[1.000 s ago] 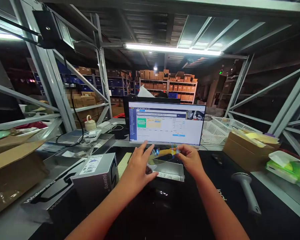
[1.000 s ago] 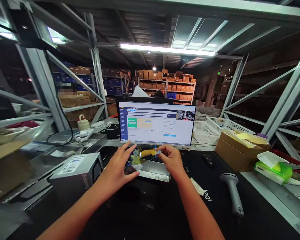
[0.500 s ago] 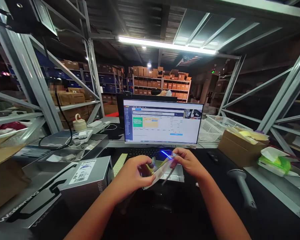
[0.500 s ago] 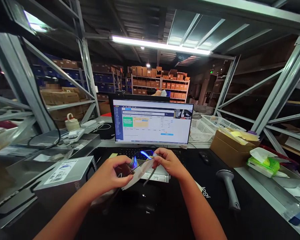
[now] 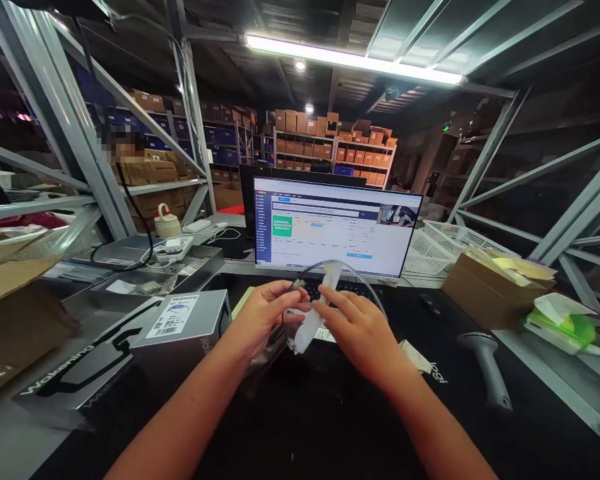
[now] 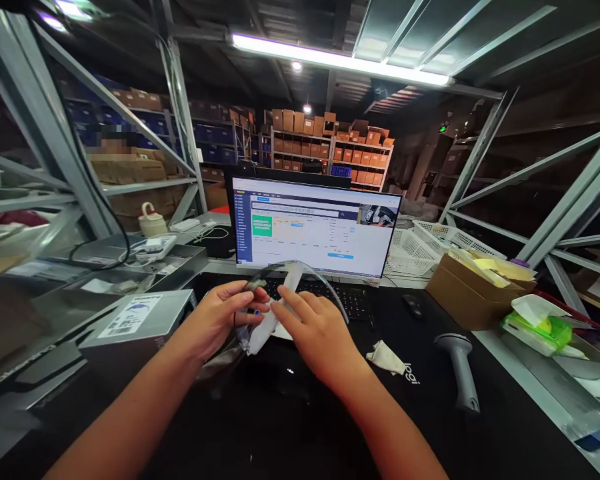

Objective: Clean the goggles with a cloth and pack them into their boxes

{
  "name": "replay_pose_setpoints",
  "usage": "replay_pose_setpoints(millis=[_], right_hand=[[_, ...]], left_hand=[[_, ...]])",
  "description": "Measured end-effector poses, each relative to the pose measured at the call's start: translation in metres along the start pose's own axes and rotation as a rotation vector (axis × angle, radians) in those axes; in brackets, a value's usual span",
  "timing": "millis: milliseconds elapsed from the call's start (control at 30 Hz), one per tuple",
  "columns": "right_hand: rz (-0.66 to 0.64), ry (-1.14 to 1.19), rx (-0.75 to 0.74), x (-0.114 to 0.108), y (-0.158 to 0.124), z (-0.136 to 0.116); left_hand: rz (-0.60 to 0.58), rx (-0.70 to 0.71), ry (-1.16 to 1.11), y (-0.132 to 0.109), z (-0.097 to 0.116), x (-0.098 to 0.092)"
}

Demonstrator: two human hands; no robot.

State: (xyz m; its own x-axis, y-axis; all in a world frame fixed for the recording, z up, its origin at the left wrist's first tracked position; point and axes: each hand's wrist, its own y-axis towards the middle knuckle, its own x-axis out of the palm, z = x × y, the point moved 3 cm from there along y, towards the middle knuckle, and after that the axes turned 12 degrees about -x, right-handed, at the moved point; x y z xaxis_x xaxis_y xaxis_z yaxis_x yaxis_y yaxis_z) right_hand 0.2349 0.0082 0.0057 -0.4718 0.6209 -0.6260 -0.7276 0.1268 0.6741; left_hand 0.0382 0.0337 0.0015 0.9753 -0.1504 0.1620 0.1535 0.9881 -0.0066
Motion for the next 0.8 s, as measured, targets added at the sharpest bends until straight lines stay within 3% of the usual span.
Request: replay_pose_setpoints(millis=[100,267,400,467,567,700,800], right_hand=[[-0.199,-0.067,0.096,0.007,-0.003,0.005],[-0.477,0.106,0.407,-0.006,-0.016,0.03],[-0.511,0.065,0.658,-0.025,-0.036,0.048],[-0.483,0.078,0.722,-0.027,-0.049,0.044],[-0.438,0.276,0.578,-0.013,-0.064,0.01],[-0.572,0.273,0.194,0.016,-0.074,-0.043],[-0.677,0.242,0.185,0.026,-0.077,-0.051]], left_hand=[[0.103,0.085,-0.046,0.001,0.004,-0.008],[0.263,0.173,-0.183,-0.002,0.017,-0.024],[0.316,0.165,-0.255,-0.006,0.03,-0.035],[0.36,0.207,-0.247,-0.008,0.036,-0.041],[0.413,0.295,-0.154,-0.008,0.039,-0.045],[0.422,0.369,-0.045,-0.003,0.027,-0.039],[0.411,0.379,0.07,-0.002,0.016,-0.031]])
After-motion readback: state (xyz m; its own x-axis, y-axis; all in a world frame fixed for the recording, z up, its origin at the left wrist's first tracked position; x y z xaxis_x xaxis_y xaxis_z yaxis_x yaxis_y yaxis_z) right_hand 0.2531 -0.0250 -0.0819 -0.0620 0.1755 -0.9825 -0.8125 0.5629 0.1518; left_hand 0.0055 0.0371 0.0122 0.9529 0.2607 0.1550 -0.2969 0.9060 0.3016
